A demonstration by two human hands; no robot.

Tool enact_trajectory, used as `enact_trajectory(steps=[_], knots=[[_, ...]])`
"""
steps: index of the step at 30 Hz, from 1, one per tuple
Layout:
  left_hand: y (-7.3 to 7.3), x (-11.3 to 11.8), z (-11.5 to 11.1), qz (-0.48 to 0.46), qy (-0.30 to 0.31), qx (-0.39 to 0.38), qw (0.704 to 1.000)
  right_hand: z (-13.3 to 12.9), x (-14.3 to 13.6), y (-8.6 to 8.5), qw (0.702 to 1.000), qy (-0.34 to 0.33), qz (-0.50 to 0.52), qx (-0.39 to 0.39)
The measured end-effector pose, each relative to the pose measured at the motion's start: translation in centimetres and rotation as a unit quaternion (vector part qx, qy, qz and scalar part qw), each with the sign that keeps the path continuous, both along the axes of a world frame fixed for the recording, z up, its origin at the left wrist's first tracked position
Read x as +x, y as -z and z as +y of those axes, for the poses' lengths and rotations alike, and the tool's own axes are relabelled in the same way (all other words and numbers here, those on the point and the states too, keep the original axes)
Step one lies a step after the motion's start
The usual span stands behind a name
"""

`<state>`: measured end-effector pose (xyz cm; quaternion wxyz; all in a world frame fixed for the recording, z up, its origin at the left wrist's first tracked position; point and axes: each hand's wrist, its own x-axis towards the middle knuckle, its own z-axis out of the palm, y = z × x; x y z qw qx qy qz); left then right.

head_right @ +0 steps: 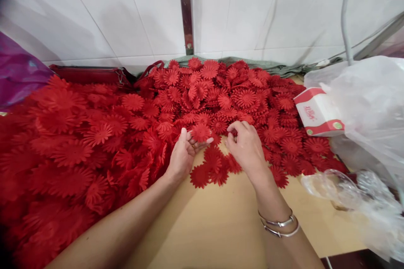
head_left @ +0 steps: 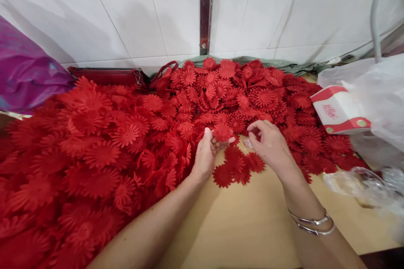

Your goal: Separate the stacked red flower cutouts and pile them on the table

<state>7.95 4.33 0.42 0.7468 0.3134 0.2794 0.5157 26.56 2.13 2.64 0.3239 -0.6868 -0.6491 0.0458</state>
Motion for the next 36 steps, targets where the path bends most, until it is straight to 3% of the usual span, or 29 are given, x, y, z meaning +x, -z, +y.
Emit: enact_trajectory(steps=[3, 6, 13, 16, 20, 23, 25, 31, 36], knots=[[0.1, 0.0, 0.0, 0.034, 0.004, 0.036, 0.999, 0.0, -2.0, -0.3, 0.991, -0.031, 0.127, 0.042], [0.4, 0.1, 0.0, 0.069, 0.013, 0.068, 0.995, -0.3, -3.8, -0.6, 0.971, -0.065, 0.23, 0.021], [0.0, 0.1, -0.1, 0.08, 0.015, 0.071, 0.994, -0.8, -4.5, -1.3, 0.969, -0.08, 0.225, 0.067], [-0.1, 0.1, -0.2, 0.081, 0.013, 0.071, 0.994, -0.8, -4.3, -1.5, 0.956, -0.089, 0.278, 0.024], [0.2, 0.0, -0.1, 0.081, 0.011, 0.071, 0.994, -0.6, -4.2, -1.5, 0.911, -0.139, 0.381, -0.076], [0.5, 0.0, -0.1, 0.091, 0.006, 0.087, 0.992, -0.5, -4.2, -1.1, 0.886, -0.168, 0.419, -0.103], [0.6, -0.1, -0.1, 0.104, -0.011, 0.095, 0.99, -0.5, -4.1, -0.9, 0.885, -0.176, 0.418, -0.1], [-0.1, -0.3, -0.2, 0.142, -0.033, 0.119, 0.982, -0.3, -3.9, -0.2, 0.919, -0.175, 0.35, -0.045], [-0.2, -0.1, -0.4, 0.105, 0.025, 0.097, 0.989, -0.3, -4.0, -0.1, 0.909, -0.135, 0.393, -0.022]])
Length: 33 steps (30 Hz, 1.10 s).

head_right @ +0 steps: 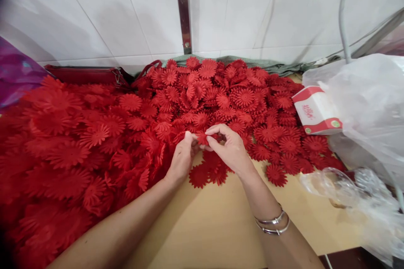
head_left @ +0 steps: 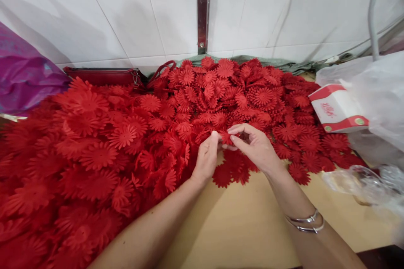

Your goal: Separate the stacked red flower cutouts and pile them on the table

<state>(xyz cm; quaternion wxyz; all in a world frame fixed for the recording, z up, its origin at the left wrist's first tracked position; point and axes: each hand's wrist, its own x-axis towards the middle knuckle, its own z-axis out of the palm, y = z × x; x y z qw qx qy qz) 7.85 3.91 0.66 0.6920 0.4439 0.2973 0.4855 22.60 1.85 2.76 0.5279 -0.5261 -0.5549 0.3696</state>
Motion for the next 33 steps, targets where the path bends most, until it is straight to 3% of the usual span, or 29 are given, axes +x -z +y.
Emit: enact_trajectory(steps=[5, 9, 17, 24, 29, 33], knots=[[0.78, -0.11, 0.14, -0.017, 0.003, -0.005, 1.0, -0.08, 0.19, -0.25, 1.0, -0.007, -0.025, -0.006], [0.48, -0.25, 0.14, 0.021, 0.009, 0.02, 1.0, -0.07, 0.33, -0.44, 0.999, 0.005, -0.033, 0.003], [0.38, -0.07, 0.4, -0.011, -0.005, 0.006, 1.0, 0.1, 0.53, -0.22, 0.999, -0.031, -0.008, 0.0], [0.7, -0.13, 0.49, -0.01, -0.014, 0.018, 1.0, 0.15, 0.3, -0.03, 0.997, 0.0, -0.057, 0.044], [0.39, -0.27, 0.27, 0.024, -0.027, 0.066, 0.997, 0.09, -0.34, -0.12, 0.999, -0.004, -0.026, 0.031], [-0.01, -0.22, 0.05, 0.034, -0.011, 0.069, 0.997, 0.23, -0.12, 0.28, 0.996, -0.016, 0.082, 0.001]])
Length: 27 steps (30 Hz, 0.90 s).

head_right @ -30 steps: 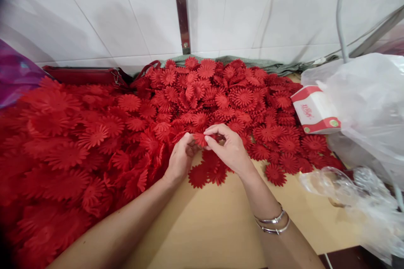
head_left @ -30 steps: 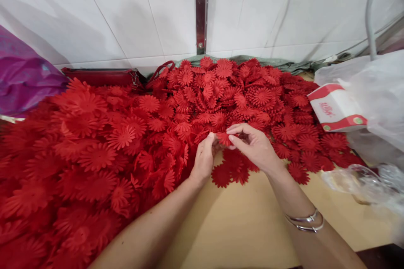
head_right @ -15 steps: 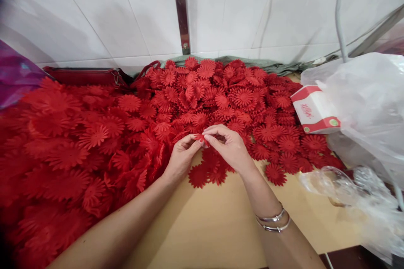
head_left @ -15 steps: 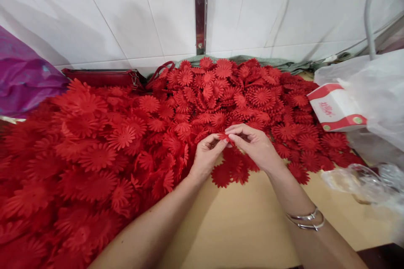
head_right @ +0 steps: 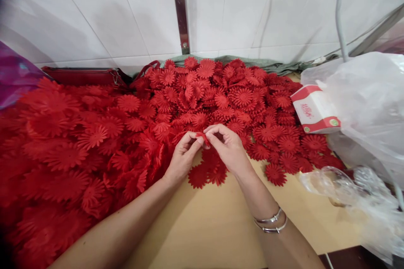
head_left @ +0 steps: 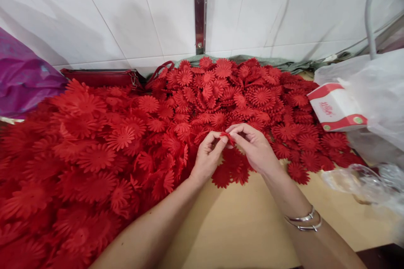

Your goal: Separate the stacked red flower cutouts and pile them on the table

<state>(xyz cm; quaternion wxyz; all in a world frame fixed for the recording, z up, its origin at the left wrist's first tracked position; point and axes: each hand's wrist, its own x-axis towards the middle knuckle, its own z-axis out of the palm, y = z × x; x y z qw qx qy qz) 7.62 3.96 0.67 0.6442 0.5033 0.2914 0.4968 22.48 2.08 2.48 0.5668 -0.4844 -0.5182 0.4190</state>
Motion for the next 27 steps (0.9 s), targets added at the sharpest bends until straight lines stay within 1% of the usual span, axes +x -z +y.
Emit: enact_trajectory(steps=[2, 3, 5, 7, 9, 10, 14, 16, 19, 27], knots=[[-0.07, 0.07, -0.02, -0.005, -0.002, -0.016, 1.0, 0.12, 0.36, 0.29, 0.999, 0.008, 0.051, -0.009], [-0.07, 0.11, 0.0, -0.009, -0.006, -0.024, 1.0, 0.16, 0.52, 0.39, 0.998, 0.018, 0.055, -0.01], [-0.03, 0.19, 0.05, -0.025, -0.013, -0.043, 0.999, 0.18, 0.7, 0.43, 0.999, 0.046, 0.011, -0.001], [0.01, 0.25, 0.09, -0.036, -0.009, -0.055, 0.998, 0.1, 0.59, 0.26, 0.995, 0.07, -0.064, 0.026], [0.02, 0.29, 0.1, -0.032, -0.007, -0.05, 0.998, 0.0, 0.3, 0.02, 0.99, 0.066, -0.116, 0.052], [0.03, 0.29, 0.1, -0.024, -0.012, -0.041, 0.999, -0.03, 0.15, -0.07, 0.989, 0.059, -0.121, 0.055], [0.16, 0.29, 0.08, -0.006, -0.048, -0.023, 0.999, 0.12, 0.07, -0.04, 0.998, 0.053, -0.045, 0.013], [0.21, 0.34, 0.08, -0.014, -0.044, -0.031, 0.998, 0.24, 0.28, 0.13, 0.999, 0.046, -0.009, -0.01], [0.16, 0.48, 0.1, -0.026, -0.035, -0.041, 0.998, 0.28, 0.44, 0.27, 0.999, 0.038, 0.015, -0.028], [0.25, 0.42, 0.21, 0.002, -0.058, -0.043, 0.997, -0.04, 0.07, -0.34, 0.997, 0.063, -0.038, 0.0]])
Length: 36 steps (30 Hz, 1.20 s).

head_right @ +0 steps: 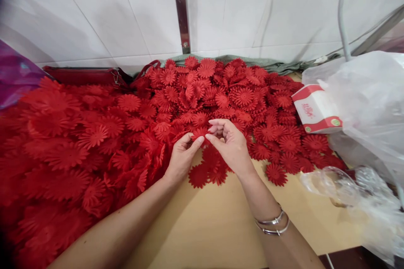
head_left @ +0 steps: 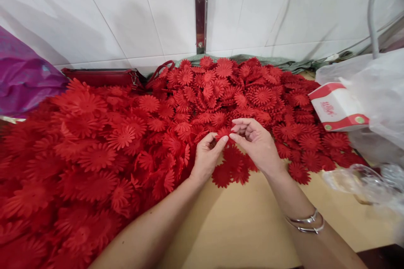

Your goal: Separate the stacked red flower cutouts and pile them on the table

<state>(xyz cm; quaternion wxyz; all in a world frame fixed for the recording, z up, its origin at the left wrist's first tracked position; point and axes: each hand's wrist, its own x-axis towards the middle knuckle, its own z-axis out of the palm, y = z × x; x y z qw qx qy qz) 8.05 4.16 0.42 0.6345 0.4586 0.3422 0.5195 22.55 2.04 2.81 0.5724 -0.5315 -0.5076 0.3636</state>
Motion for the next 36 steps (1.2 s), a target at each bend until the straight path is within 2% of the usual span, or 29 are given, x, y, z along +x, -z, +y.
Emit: enact_trajectory(steps=[3, 9, 16, 19, 23, 27, 36], knots=[[0.09, -0.07, 0.03, -0.004, 0.0, -0.017, 1.0, -0.07, 0.11, -0.24, 1.0, -0.005, -0.018, 0.006], [0.3, -0.26, 0.17, -0.024, 0.014, -0.016, 0.999, -0.17, 0.2, -0.36, 0.992, -0.079, -0.092, 0.029], [0.28, -0.41, -0.11, -0.012, 0.023, -0.009, 1.0, -0.26, 0.16, -0.21, 0.992, -0.119, -0.035, -0.005], [0.24, -0.44, -0.21, -0.036, 0.052, -0.011, 0.998, -0.1, 0.4, -0.09, 0.995, -0.096, 0.013, -0.023], [0.27, -0.43, -0.05, -0.06, 0.09, -0.027, 0.994, 0.14, 0.62, 0.15, 0.998, -0.059, 0.016, -0.021], [0.28, -0.33, 0.16, -0.037, 0.069, -0.015, 0.997, 0.04, 0.52, 0.05, 0.998, -0.066, 0.004, -0.021], [0.06, -0.27, 0.04, -0.025, 0.054, -0.011, 0.998, -0.28, 0.35, -0.11, 0.993, -0.041, -0.104, 0.023]])
